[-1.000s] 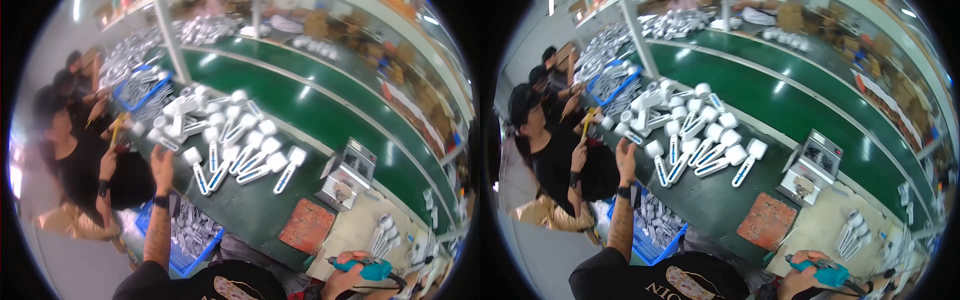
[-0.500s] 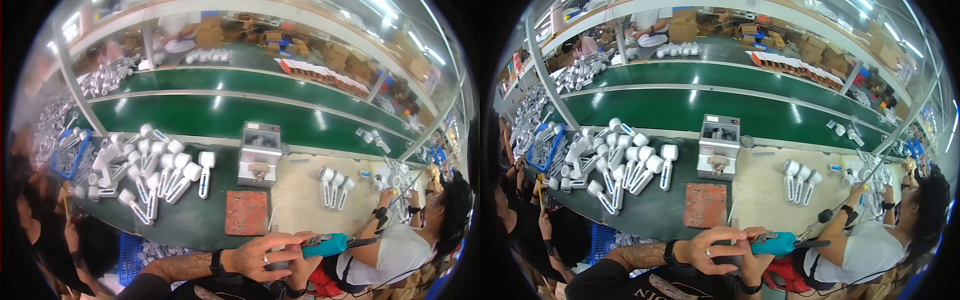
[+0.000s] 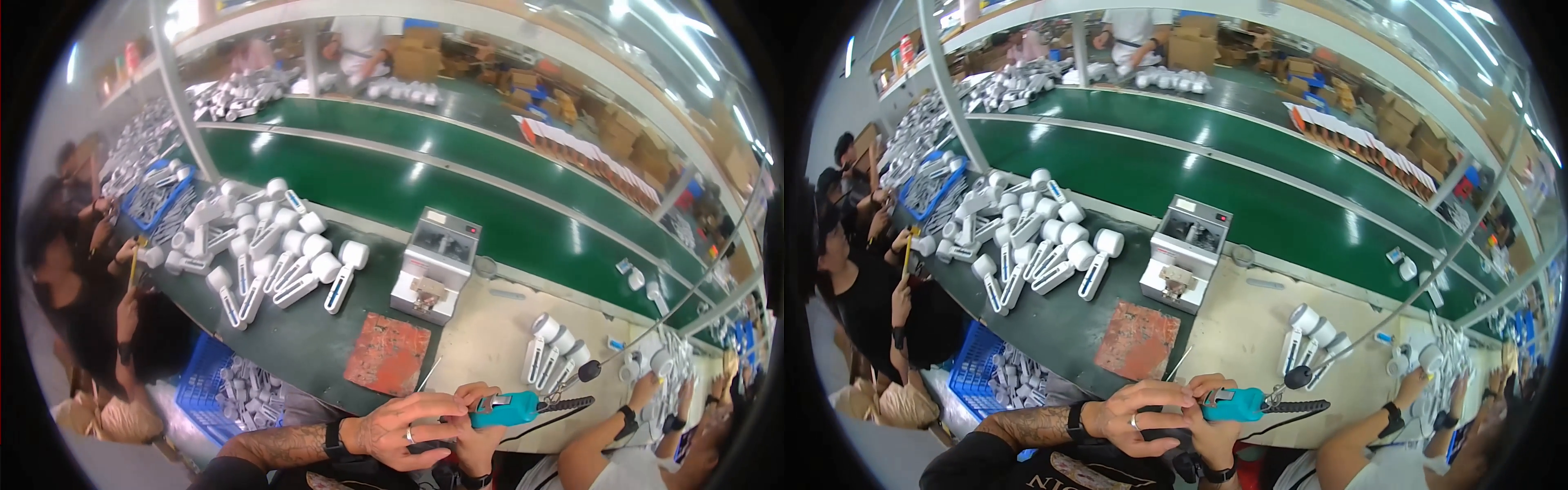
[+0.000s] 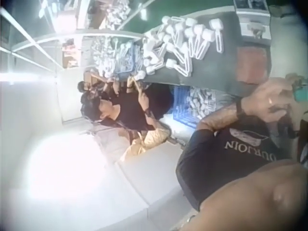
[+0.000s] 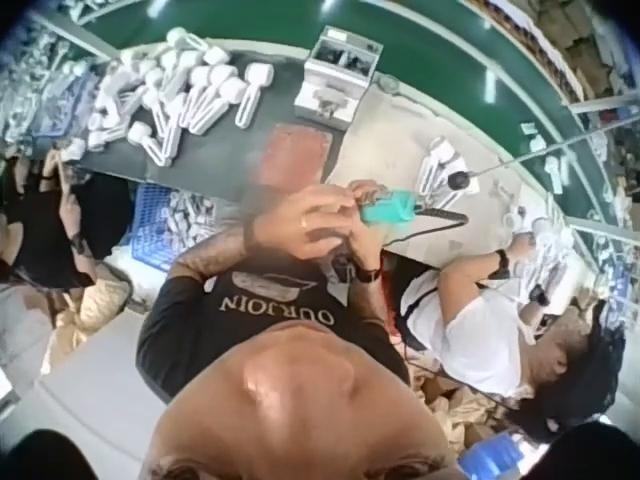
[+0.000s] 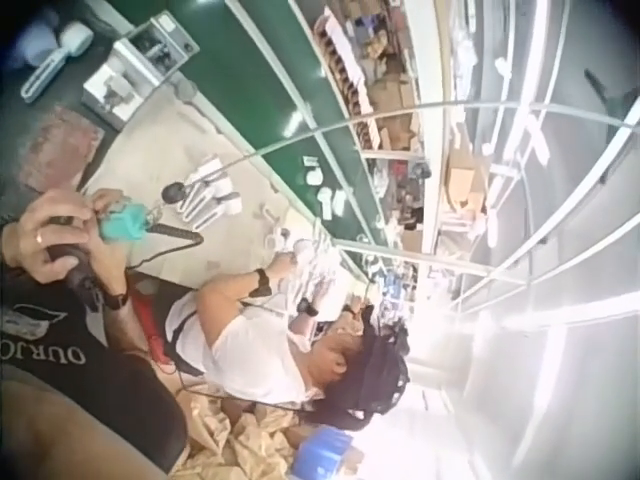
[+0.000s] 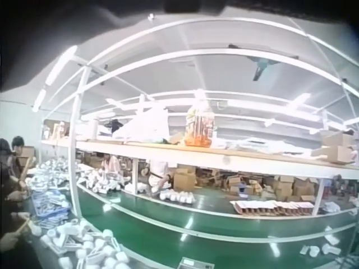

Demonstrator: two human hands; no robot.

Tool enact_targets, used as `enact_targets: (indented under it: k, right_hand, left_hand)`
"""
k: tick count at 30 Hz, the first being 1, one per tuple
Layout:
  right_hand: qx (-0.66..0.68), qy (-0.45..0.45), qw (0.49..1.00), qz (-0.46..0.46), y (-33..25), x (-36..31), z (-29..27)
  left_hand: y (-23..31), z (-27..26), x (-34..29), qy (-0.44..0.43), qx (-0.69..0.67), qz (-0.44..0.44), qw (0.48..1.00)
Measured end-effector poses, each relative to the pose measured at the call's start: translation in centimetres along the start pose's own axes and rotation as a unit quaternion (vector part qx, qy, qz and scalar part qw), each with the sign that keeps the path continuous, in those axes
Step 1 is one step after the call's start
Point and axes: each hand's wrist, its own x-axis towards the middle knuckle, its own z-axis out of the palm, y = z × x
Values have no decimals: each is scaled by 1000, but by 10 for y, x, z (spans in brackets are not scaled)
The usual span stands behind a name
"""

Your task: The person picks up a white plastic component, fits a blue internal part into it, and joins it with another white piece. They then use a teal power screwdriver to drive a screw into the assembly before placing it back on the table.

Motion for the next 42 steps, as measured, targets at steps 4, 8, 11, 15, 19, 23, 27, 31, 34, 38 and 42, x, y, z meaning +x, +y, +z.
enact_targets:
  k: [4,8,11,15,19,23,27,31,34,38,42]
  right_hand:
    - [2,-28,999,30,1,2,6]
    - [5,-47,999,18,1,3,17]
    - [-9,-40,999,-1,2,1,25]
    - [-8,-13,1000,0,3,-4,36]
    - [-44,2,999,-20,10,-12,43]
    - [-39,-1,999,-20,13,-13,52]
    - [-45,-2,999,-20,10,-15,54]
    - [-64,0,997,-42,11,-17,52]
    - [-86,11,994,-60,9,-17,56]
    - [-54,9,999,-2,2,-18,55]
    - [-80,27,996,-39,6,-21,40]
  left_hand:
    - [5,-4,-9,28,1,-25,999]
    - [6,-14,-15,39,-21,-28,999]
    - [5,-24,-13,30,-48,-30,998]
    - [0,-33,-15,28,-66,-29,997]
    - [-1,-42,-19,23,-91,-37,995]
    - [-1,-50,-24,24,-96,-38,994]
    - [2,-51,-26,21,-112,-54,992]
    - [6,-51,-23,14,-131,-68,989]
    - [9,-52,-26,8,-140,-90,986]
    - [8,-49,-27,10,-123,-89,988]
    - [7,-39,-21,13,-139,-74,987]
